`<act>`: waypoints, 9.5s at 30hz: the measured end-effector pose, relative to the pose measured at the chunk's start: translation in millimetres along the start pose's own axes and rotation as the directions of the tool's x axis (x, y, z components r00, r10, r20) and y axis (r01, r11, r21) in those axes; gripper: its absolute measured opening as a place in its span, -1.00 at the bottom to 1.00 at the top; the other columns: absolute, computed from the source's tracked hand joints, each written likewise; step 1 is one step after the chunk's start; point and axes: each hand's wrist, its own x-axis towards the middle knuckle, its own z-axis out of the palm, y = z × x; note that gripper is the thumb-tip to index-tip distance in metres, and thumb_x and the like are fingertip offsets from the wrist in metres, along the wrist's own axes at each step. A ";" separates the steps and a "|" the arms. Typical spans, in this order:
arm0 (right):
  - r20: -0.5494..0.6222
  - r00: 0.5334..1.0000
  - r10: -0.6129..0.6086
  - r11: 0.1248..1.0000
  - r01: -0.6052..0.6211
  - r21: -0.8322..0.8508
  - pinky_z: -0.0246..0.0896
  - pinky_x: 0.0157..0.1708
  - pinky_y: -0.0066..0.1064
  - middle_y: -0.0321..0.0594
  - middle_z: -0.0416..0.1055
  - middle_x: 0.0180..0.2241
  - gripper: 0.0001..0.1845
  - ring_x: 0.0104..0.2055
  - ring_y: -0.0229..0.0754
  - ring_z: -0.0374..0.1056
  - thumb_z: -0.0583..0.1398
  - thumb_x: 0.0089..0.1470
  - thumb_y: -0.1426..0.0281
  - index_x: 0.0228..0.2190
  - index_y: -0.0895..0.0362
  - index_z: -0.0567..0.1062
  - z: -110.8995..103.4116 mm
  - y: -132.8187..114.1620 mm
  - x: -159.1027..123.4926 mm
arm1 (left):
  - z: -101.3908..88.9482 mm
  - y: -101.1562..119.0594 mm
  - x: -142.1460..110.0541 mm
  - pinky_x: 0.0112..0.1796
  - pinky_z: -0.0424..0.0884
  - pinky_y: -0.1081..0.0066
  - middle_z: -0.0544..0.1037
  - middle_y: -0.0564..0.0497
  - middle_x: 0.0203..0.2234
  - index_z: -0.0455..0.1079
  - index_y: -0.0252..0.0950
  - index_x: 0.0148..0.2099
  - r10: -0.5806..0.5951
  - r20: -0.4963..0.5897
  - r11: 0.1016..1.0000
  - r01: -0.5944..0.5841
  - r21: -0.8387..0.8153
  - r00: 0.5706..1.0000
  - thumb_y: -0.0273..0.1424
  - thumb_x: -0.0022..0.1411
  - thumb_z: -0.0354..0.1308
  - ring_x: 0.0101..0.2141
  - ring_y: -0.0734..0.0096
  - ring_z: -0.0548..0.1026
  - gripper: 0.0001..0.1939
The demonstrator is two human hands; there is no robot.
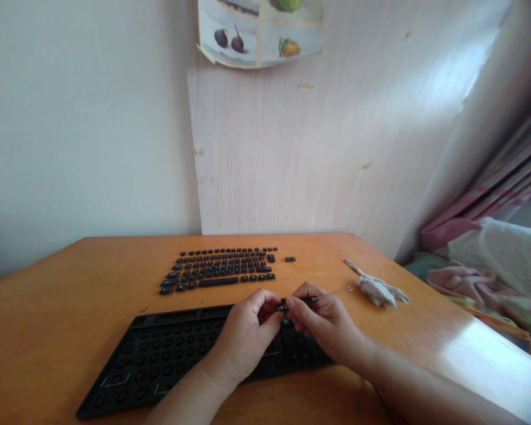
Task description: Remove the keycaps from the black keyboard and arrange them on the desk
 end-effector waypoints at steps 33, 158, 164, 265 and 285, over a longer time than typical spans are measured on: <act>0.249 0.910 -0.332 0.662 0.413 -0.626 0.28 -0.26 -0.38 -0.19 0.44 -0.27 -0.75 -0.26 -0.20 0.38 0.19 0.15 0.36 -0.10 0.04 0.50 -9.9 1.9 0.8 | -5.3 -2.3 1.9 -0.25 0.34 0.37 0.50 0.01 -0.38 0.26 -0.30 -0.15 -0.141 0.073 0.961 0.155 -0.231 0.987 -0.46 0.12 0.13 -0.31 0.35 0.46 -0.78; 0.004 0.992 0.127 0.894 -0.112 -0.434 -0.03 -0.66 -0.53 -0.33 0.37 -0.65 -0.59 -0.66 -0.37 0.16 0.12 0.17 0.07 -0.49 0.13 0.40 -6.0 -15.3 11.4 | -11.4 -25.0 10.3 -0.30 0.30 0.41 0.51 0.06 -0.41 0.33 -0.23 -0.27 0.021 -0.172 0.966 0.024 0.256 0.985 -0.42 0.19 0.06 -0.36 0.40 0.46 -0.95; -0.001 0.994 0.106 0.869 -0.093 -0.486 0.02 -0.61 -0.52 -0.34 0.36 -0.64 -0.60 -0.61 -0.33 0.21 0.11 0.18 0.09 -0.51 0.13 0.41 -3.0 -11.5 10.2 | -10.0 -25.2 9.5 -0.29 0.29 0.42 0.52 0.04 -0.38 0.34 -0.24 -0.26 0.040 -0.175 0.965 0.007 0.261 0.984 -0.44 0.19 0.06 -0.35 0.41 0.46 -0.94; -0.145 0.981 -0.131 0.985 0.112 -0.135 0.09 -0.53 -0.50 -0.36 0.29 -0.60 -0.68 -0.55 -0.33 0.19 0.18 0.16 0.19 -0.52 0.13 0.40 8.3 4.6 -1.8 | 0.8 -5.8 1.2 -0.21 0.40 0.38 0.54 0.01 -0.29 0.39 -0.24 -0.14 0.095 -0.023 0.995 -0.095 0.010 0.995 -0.41 0.17 0.14 -0.28 0.38 0.49 -0.83; 0.188 0.917 -0.351 0.659 0.385 -0.646 0.30 -0.27 -0.39 -0.18 0.45 -0.26 -0.77 -0.27 -0.20 0.39 0.18 0.15 0.38 -0.12 0.05 0.49 -9.0 -3.5 -2.6 | -1.3 0.4 1.5 -0.18 0.41 0.32 0.53 -0.03 -0.35 0.30 -0.31 -0.10 -0.106 -0.021 0.961 0.097 -0.260 0.994 -0.49 0.07 0.19 -0.27 0.33 0.51 -0.70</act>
